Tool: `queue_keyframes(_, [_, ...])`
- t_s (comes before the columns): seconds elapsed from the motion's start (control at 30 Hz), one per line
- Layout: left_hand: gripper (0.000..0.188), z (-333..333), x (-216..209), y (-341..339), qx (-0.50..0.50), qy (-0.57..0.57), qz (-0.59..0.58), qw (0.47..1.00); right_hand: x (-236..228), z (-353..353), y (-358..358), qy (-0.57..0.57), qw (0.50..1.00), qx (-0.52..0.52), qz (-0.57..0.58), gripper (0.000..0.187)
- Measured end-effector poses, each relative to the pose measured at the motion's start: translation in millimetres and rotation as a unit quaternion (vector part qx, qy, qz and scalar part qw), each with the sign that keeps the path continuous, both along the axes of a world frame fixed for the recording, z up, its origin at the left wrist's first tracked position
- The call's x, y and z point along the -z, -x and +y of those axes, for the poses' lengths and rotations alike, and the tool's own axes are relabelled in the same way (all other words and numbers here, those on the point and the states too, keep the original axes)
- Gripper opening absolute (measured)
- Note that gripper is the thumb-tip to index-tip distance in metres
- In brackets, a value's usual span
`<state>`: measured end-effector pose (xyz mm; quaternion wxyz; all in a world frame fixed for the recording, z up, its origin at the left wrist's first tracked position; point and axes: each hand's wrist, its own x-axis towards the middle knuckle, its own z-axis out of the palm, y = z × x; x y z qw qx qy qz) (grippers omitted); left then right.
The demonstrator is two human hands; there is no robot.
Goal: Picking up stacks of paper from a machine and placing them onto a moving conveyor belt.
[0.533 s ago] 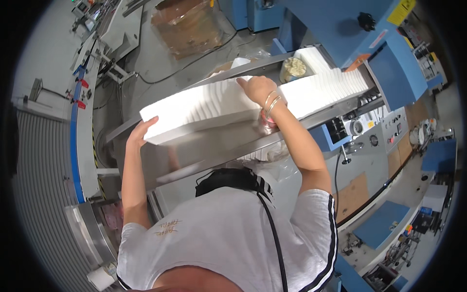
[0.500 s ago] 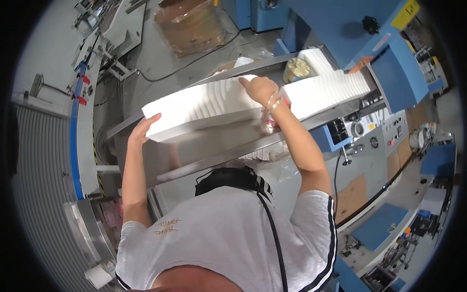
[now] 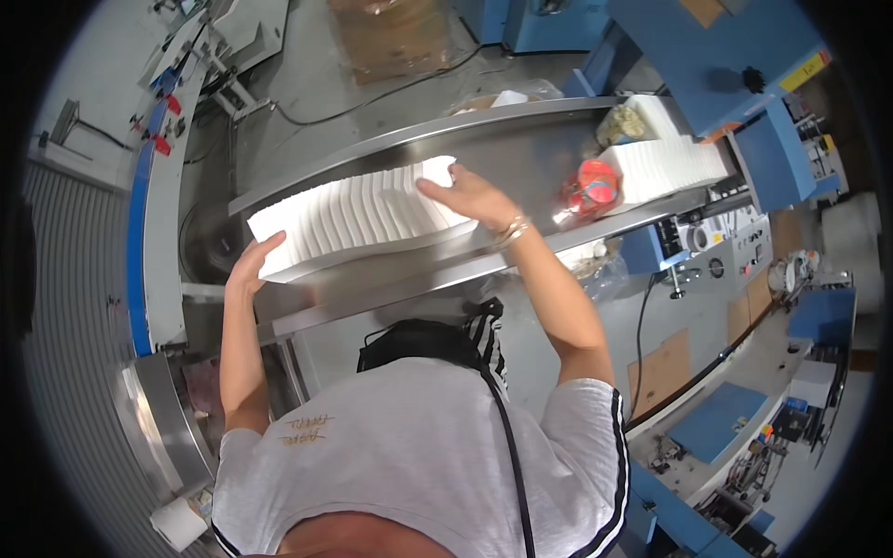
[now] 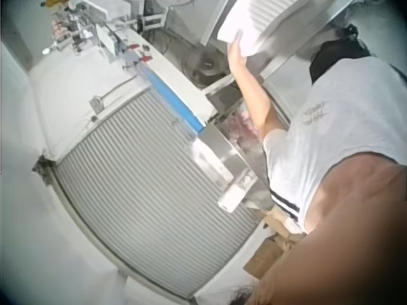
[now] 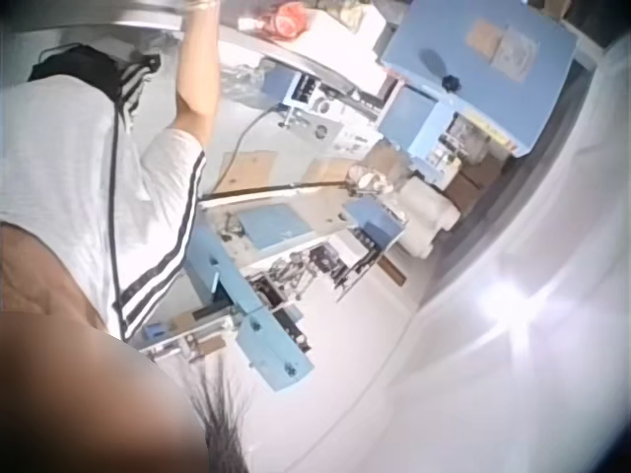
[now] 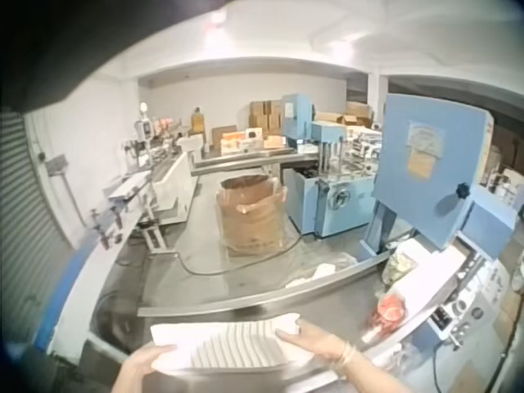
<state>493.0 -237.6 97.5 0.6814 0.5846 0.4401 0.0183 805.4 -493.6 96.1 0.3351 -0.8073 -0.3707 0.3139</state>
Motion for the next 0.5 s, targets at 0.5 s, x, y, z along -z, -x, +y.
queue_keyframes(0.5, [0.07, -43, -48, 23, -0.084, 0.024, 0.027, 0.996, 42, -37, -17, -0.07, 0.929, 0.048, 0.359, 0.081])
